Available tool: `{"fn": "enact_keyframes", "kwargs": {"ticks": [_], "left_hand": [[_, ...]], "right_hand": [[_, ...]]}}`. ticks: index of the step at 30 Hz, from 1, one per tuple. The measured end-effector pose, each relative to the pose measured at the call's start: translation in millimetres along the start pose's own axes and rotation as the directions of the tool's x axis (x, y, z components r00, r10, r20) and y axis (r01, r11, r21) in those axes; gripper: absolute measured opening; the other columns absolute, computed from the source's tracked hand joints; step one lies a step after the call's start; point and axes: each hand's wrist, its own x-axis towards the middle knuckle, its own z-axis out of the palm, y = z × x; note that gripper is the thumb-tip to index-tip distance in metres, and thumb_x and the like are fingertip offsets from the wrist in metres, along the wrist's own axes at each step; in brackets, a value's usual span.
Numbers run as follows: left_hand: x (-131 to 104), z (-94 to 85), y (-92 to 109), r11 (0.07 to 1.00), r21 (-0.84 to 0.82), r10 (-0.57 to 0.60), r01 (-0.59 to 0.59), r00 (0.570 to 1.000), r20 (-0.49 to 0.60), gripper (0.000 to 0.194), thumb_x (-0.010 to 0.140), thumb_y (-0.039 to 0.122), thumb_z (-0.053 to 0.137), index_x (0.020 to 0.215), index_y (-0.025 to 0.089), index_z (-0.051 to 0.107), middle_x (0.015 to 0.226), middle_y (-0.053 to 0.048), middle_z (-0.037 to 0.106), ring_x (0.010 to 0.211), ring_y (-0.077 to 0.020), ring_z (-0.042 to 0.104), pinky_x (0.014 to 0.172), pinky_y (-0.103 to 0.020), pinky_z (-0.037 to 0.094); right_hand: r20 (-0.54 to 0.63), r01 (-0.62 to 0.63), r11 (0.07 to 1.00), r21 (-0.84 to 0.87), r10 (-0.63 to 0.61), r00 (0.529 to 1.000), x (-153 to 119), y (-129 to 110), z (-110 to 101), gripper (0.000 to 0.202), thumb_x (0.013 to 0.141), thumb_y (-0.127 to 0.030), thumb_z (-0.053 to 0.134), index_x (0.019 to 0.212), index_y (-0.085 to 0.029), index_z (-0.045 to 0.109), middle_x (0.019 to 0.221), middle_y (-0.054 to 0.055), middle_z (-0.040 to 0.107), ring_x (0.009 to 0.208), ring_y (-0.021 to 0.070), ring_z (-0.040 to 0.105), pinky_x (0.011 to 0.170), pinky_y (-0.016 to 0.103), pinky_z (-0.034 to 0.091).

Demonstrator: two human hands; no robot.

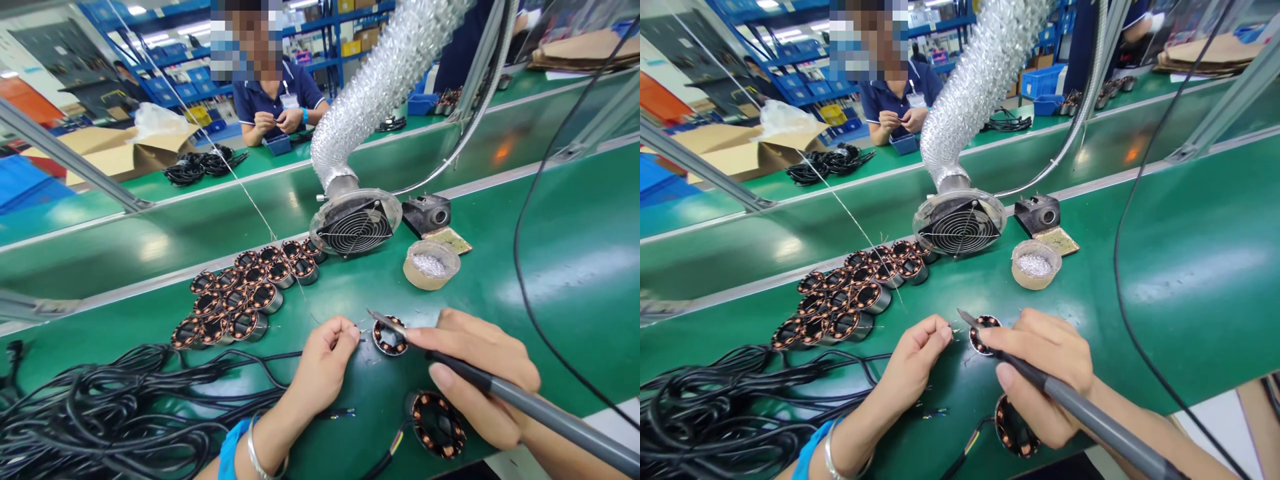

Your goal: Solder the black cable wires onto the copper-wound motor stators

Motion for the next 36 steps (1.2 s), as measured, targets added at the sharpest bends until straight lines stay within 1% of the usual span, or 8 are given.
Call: {"fn": "enact_keyframes", "kwargs": {"ticks": [3, 8, 11, 15, 18, 23, 30, 36], "left_hand": [[-1, 0.0, -1, 1.000, 0.012, 0.023, -0.023, 1.000, -0.003, 0.035, 0.086, 0.046, 0.058, 0.066, 0.019, 0.046, 0.059, 0.006, 0.034, 0.056, -0.0106, 0.028, 0.053, -0.022, 0.025], [-5, -0.8, -2, 0.998, 0.011, 0.066, -0.066, 0.998, 0.020, 0.033, 0.089, 0.044, 0.056, 0.070, 0.018, 0.049, 0.063, 0.005, 0.038, 0.060, -0.0113, 0.032, 0.056, -0.022, 0.028], [-7, -2.6, -1, 0.996, -0.008, 0.088, -0.088, 0.995, 0.053, 0.034, 0.088, 0.048, 0.059, 0.074, 0.018, 0.051, 0.066, 0.004, 0.041, 0.063, -0.0121, 0.035, 0.059, -0.022, 0.031], [-7, -5.8, 0, 0.996, -0.037, 0.089, -0.087, 0.993, 0.081, 0.041, 0.086, 0.055, 0.061, 0.072, 0.018, 0.049, 0.065, 0.005, 0.039, 0.062, -0.0119, 0.034, 0.058, -0.022, 0.031], [-5, -7.3, -1, 0.995, -0.049, 0.091, -0.086, 0.990, 0.111, 0.042, 0.087, 0.056, 0.059, 0.074, 0.017, 0.052, 0.065, 0.005, 0.041, 0.061, -0.0116, 0.035, 0.058, -0.022, 0.031], [-5, -8.5, -3, 0.988, -0.062, 0.148, -0.140, 0.978, 0.144, 0.031, 0.092, 0.046, 0.057, 0.083, 0.016, 0.058, 0.075, 0.002, 0.054, 0.071, -0.0132, 0.046, 0.068, -0.023, 0.038], [-5, -11.6, 5, 0.974, 0.138, 0.159, -0.180, 0.976, 0.148, 0.019, 0.094, 0.035, 0.055, 0.090, 0.016, 0.058, 0.085, -0.001, 0.058, 0.080, -0.0155, 0.051, 0.074, -0.025, 0.041], [-5, -15.5, 21, 0.891, 0.367, 0.212, -0.268, 0.959, 0.186, 0.020, 0.096, 0.035, 0.050, 0.086, 0.019, 0.055, 0.079, 0.001, 0.056, 0.070, -0.0145, 0.047, 0.066, -0.025, 0.037]], "right_hand": [[-0.005, -0.006, 1.000, 0.004, 0.006, 1.000, -2, -1, 1, 0.033, 0.080, -0.014, 0.052, 0.109, -0.019, 0.066, 0.063, 0.002, 0.060, 0.048, 0.0153, 0.050, 0.044, 0.030, 0.039], [-0.003, 0.048, 0.998, -0.046, -0.048, 0.999, 9, 9, 21, 0.040, 0.088, -0.006, 0.053, 0.124, -0.022, 0.060, 0.080, 0.002, 0.072, 0.057, 0.0128, 0.063, 0.053, 0.025, 0.051], [0.078, 0.101, 0.994, -0.040, -0.098, 0.992, 18, 16, 32, 0.035, 0.088, -0.002, 0.050, 0.114, -0.020, 0.064, 0.079, 0.002, 0.072, 0.063, 0.0119, 0.066, 0.059, 0.022, 0.054], [0.188, 0.095, 0.995, -0.033, -0.088, 0.978, 25, 19, 35, 0.027, 0.088, -0.005, 0.049, 0.103, -0.019, 0.066, 0.076, 0.002, 0.070, 0.064, 0.0124, 0.065, 0.060, 0.023, 0.053], [0.193, 0.087, 0.995, -0.040, -0.078, 0.978, 26, 18, 35, 0.024, 0.087, -0.007, 0.050, 0.102, -0.018, 0.065, 0.073, 0.002, 0.068, 0.060, 0.0121, 0.061, 0.057, 0.023, 0.050], [0.196, 0.067, 0.997, 0.032, -0.072, 0.978, 22, 17, 42, 0.028, 0.087, -0.005, 0.051, 0.107, -0.019, 0.064, 0.082, 0.002, 0.071, 0.065, 0.0115, 0.064, 0.060, 0.022, 0.051], [0.278, -0.063, 0.995, 0.076, 0.040, 0.960, 26, 15, 40, 0.037, 0.081, -0.003, 0.050, 0.113, -0.019, 0.059, 0.099, 0.005, 0.071, 0.085, 0.0155, 0.068, 0.079, 0.028, 0.056], [0.318, -0.160, 0.978, 0.136, 0.109, 0.942, 32, 17, 33, 0.040, 0.081, -0.003, 0.053, 0.117, -0.021, 0.055, 0.088, 0.000, 0.066, 0.075, 0.0115, 0.065, 0.072, 0.022, 0.054]]}}
